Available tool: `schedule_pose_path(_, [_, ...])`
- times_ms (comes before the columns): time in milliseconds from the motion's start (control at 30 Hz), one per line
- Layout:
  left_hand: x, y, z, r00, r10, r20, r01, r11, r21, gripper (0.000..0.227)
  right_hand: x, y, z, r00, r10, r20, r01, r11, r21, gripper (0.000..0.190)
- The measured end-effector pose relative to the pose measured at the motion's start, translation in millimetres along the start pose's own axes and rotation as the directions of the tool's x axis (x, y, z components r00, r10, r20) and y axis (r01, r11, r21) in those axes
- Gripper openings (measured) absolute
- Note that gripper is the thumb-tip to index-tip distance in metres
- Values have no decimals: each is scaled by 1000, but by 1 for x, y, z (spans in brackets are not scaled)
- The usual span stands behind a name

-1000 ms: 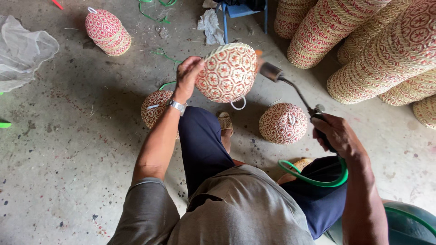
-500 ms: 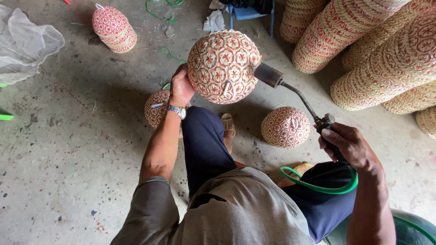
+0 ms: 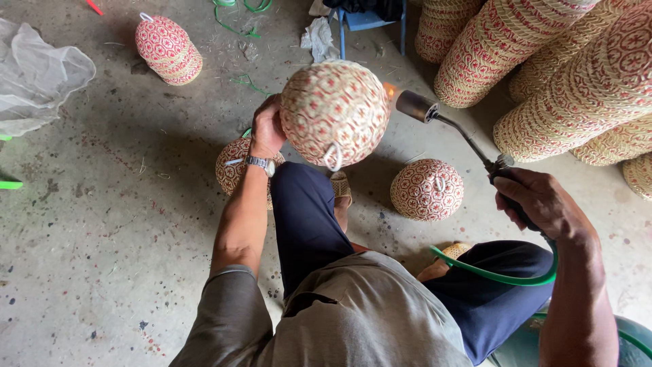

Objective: The person sits on the floor and uses a handheld blowtorch to apply heat to the surface of woven baskets. They rotate each basket to cover the exterior and interior, then place it down and pick up another basket to repeat the process.

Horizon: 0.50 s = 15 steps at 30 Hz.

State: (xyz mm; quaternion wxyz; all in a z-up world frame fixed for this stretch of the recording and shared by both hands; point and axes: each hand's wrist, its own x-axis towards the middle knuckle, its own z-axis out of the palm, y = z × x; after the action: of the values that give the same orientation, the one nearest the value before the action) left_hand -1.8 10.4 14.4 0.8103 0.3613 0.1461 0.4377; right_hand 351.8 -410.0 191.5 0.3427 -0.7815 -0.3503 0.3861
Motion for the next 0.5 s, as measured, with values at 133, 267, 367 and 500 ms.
schedule_pose_path(133, [12, 17, 13, 990, 103, 92, -129, 930, 345, 24, 0, -7, 1, 985, -58, 162, 66, 997, -41, 36])
schedule_pose_path(267, [11, 34, 30, 988, 117, 97, -144, 930, 339, 27, 1, 3, 4, 995, 11, 96, -8, 999, -37, 40])
schedule_pose_path(367, [2, 35, 32, 997, 28, -71, -15, 985, 173, 29, -3, 16, 9, 998, 68, 16, -67, 998, -21, 41])
schedule_pose_path(500, [-3, 7, 19, 995, 32, -93, -27, 998, 52, 28, -6, 14, 13, 995, -87, 48, 84, 994, 71, 39])
